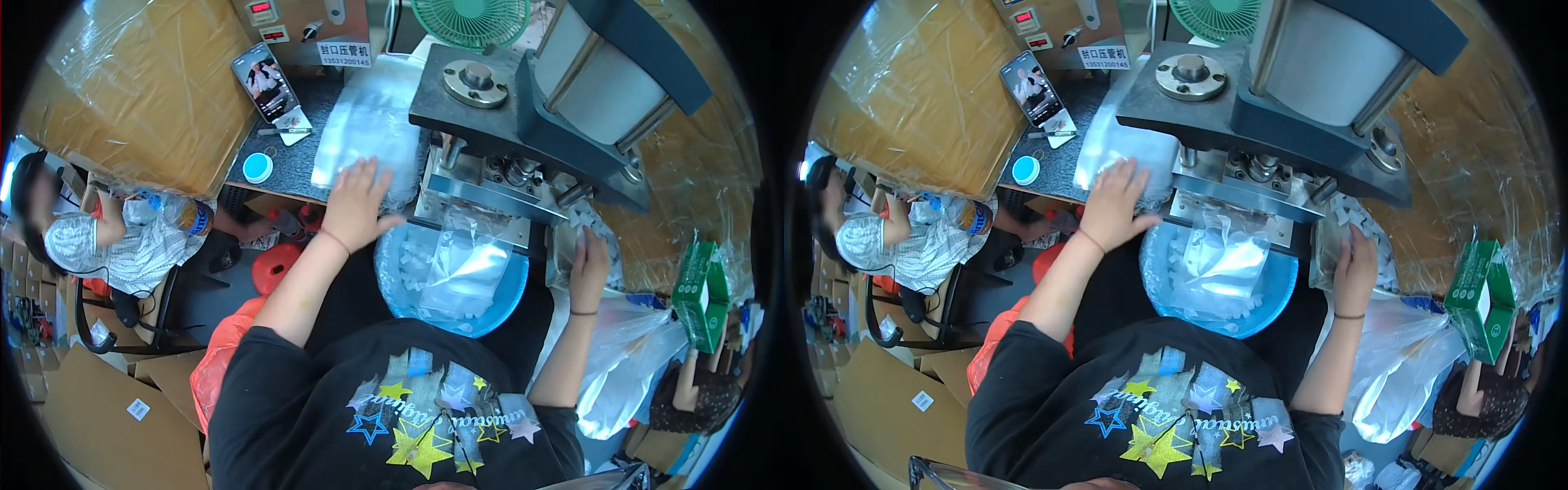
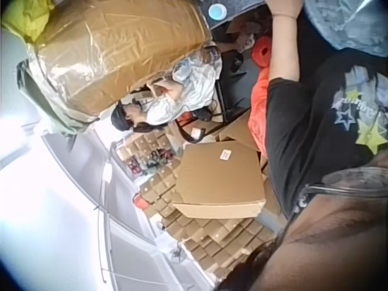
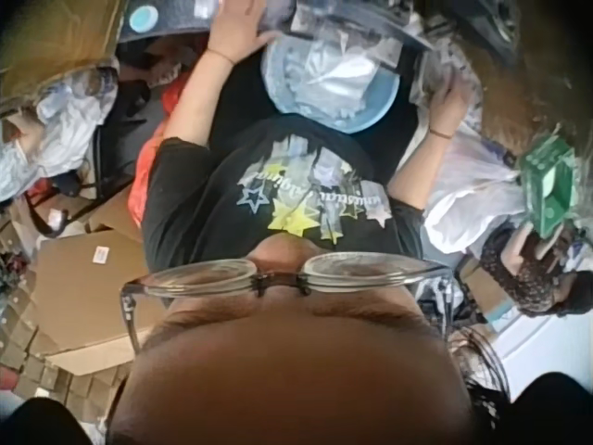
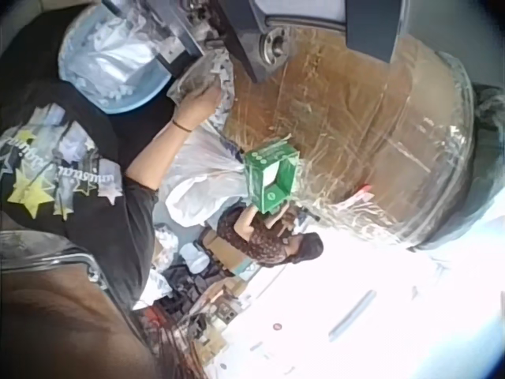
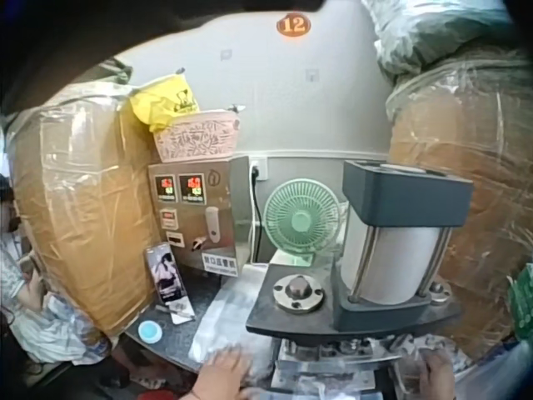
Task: Packaging items into plastic bags and sealing them using an industrial heat sealing machine.
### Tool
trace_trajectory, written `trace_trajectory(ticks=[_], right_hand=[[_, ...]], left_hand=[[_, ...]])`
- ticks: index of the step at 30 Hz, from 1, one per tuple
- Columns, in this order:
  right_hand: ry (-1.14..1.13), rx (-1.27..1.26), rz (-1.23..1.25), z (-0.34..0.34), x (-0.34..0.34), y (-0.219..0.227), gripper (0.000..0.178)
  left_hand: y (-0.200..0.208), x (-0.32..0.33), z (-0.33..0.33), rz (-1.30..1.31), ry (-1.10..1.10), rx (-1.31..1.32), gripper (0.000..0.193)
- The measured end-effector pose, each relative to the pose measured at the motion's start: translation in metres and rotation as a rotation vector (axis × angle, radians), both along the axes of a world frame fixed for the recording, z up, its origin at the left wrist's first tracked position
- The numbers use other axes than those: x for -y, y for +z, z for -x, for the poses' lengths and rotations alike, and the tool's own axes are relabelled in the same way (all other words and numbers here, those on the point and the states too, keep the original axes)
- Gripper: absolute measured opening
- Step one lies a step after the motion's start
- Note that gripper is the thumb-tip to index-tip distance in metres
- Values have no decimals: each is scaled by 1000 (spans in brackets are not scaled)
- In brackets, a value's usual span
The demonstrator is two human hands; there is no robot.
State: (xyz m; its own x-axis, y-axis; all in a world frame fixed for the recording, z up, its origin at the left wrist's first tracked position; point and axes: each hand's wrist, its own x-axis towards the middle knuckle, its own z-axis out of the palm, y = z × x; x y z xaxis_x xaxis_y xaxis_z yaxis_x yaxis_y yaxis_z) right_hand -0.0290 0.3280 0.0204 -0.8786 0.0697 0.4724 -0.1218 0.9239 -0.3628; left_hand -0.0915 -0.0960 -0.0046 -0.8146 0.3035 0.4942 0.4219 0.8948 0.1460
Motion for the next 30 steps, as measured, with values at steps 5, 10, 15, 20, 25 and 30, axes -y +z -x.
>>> trace_trajectory(ticks=[5, 10, 15, 20, 25, 30], right_hand=[[31, -12, 188, -23, 42, 19, 22], [582, 82, 90, -22, 98, 35, 10], [361, 33, 638, -24, 123, 58, 11], [524, 51, 289, -28, 109, 59, 9], [651, 372, 258, -31, 81, 70, 12], [12, 92, -205, 14, 29, 36, 27]], left_hand=[[-11, 8, -36, -409, -93, 74, 20], [19, -21, -56, -778, -227, 579, 10], [17, -69, -75, -846, -411, 729, 13], [0, -93, -88, -1191, -596, 1278, 27], [-3, -106, -99, -1231, -717, 1665, 27], [-8, -102, -82, -1386, -485, 1593, 24]])
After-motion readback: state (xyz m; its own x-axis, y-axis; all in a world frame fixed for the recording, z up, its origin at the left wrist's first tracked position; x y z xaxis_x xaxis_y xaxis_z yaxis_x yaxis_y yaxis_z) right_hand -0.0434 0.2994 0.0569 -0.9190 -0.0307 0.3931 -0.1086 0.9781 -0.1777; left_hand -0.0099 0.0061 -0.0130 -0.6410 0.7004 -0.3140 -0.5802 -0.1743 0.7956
